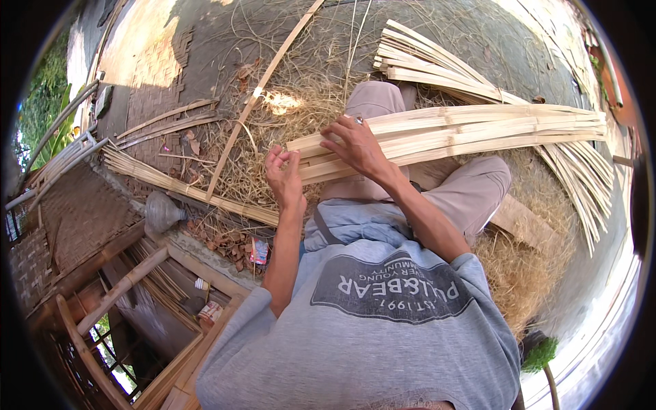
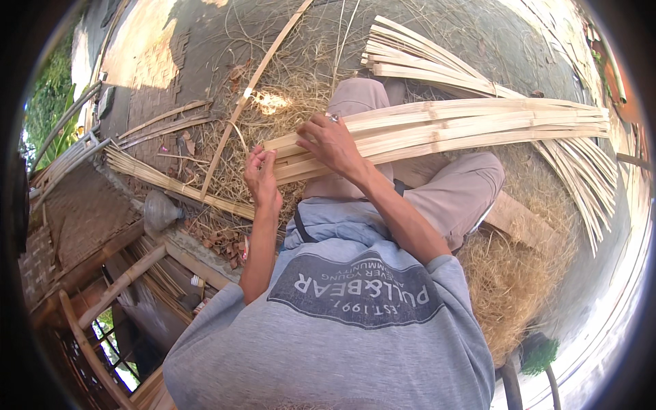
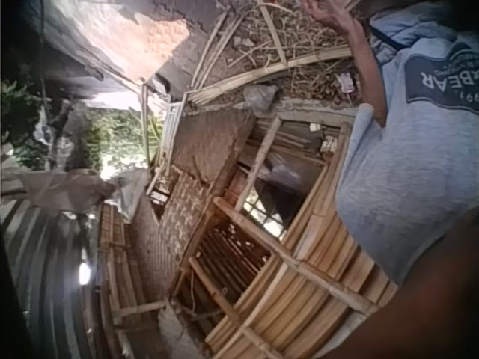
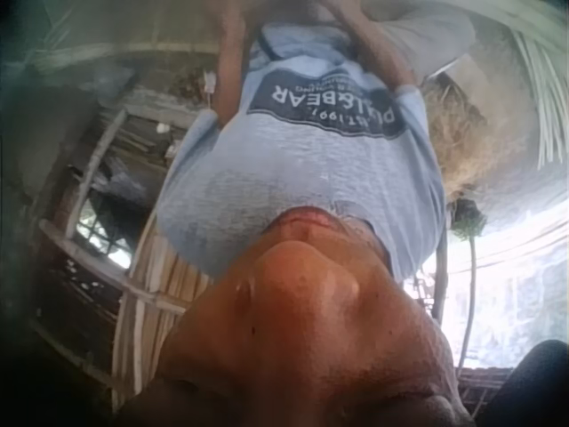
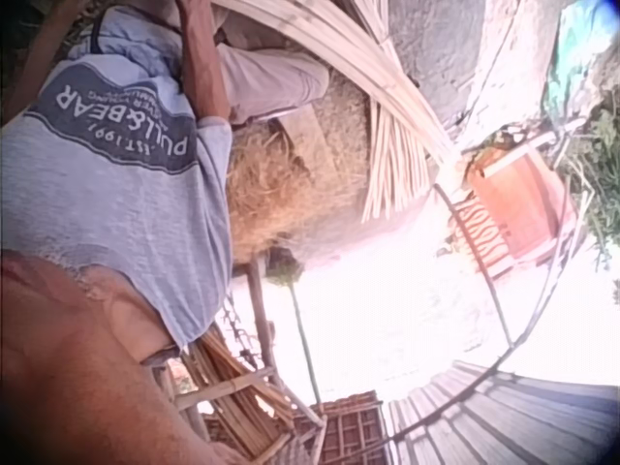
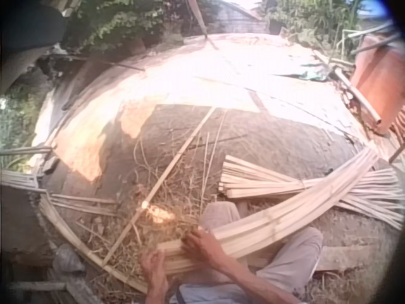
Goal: The person sits on the ground and uses a machete to split bamboo strips into thinner slats. They repeatedly pick up strips, position them on a wooden board, and strike them with the machete to separate the layers.
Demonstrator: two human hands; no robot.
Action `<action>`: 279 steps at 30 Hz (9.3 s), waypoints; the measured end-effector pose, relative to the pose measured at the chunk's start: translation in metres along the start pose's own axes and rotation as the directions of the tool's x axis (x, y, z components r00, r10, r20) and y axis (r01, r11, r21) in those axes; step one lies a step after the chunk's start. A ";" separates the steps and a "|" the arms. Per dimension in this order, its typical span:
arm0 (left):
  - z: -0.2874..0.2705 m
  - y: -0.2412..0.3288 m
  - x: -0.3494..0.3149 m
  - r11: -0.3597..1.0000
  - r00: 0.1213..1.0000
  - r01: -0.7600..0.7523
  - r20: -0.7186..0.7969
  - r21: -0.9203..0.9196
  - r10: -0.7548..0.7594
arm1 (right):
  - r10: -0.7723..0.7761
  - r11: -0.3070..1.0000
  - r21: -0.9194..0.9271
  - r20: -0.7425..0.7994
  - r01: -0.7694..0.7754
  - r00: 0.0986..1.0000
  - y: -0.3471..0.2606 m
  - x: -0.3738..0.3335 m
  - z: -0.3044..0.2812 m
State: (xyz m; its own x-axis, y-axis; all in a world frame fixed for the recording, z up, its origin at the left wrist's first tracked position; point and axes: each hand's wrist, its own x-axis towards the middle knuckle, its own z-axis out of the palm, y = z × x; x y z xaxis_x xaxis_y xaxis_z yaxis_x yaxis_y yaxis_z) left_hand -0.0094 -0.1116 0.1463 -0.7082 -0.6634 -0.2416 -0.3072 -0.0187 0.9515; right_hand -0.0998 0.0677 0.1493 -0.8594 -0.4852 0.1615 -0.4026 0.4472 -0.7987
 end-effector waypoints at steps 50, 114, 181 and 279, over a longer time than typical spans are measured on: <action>0.179 0.063 -0.024 0.534 0.314 -0.829 0.930 0.169 0.193 | 0.501 0.747 0.251 -0.821 -0.616 0.273 0.135 -0.098 -0.108; 0.185 0.039 -0.044 0.811 -0.061 -0.495 0.919 0.311 -0.390 | 0.865 0.496 0.849 -0.466 0.183 -0.186 0.173 -0.141 -0.127; 0.190 0.040 -0.016 0.695 -0.204 -0.280 0.667 0.662 -0.717 | 0.934 0.313 0.895 -0.351 0.317 0.068 0.202 -0.124 -0.145; 0.133 0.110 0.050 0.957 0.788 0.093 0.608 -0.276 0.099 | 0.474 0.624 0.620 0.183 -0.476 0.861 0.003 -0.055 -0.064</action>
State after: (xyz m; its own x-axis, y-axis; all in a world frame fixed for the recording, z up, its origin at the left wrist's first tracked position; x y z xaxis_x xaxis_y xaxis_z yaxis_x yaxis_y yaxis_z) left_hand -0.1633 -0.0470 0.2131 -0.9747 -0.0700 -0.2124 -0.1844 -0.2861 0.9403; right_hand -0.0738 0.1435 0.1753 -0.8730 -0.3439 -0.3458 0.3528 0.0442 -0.9347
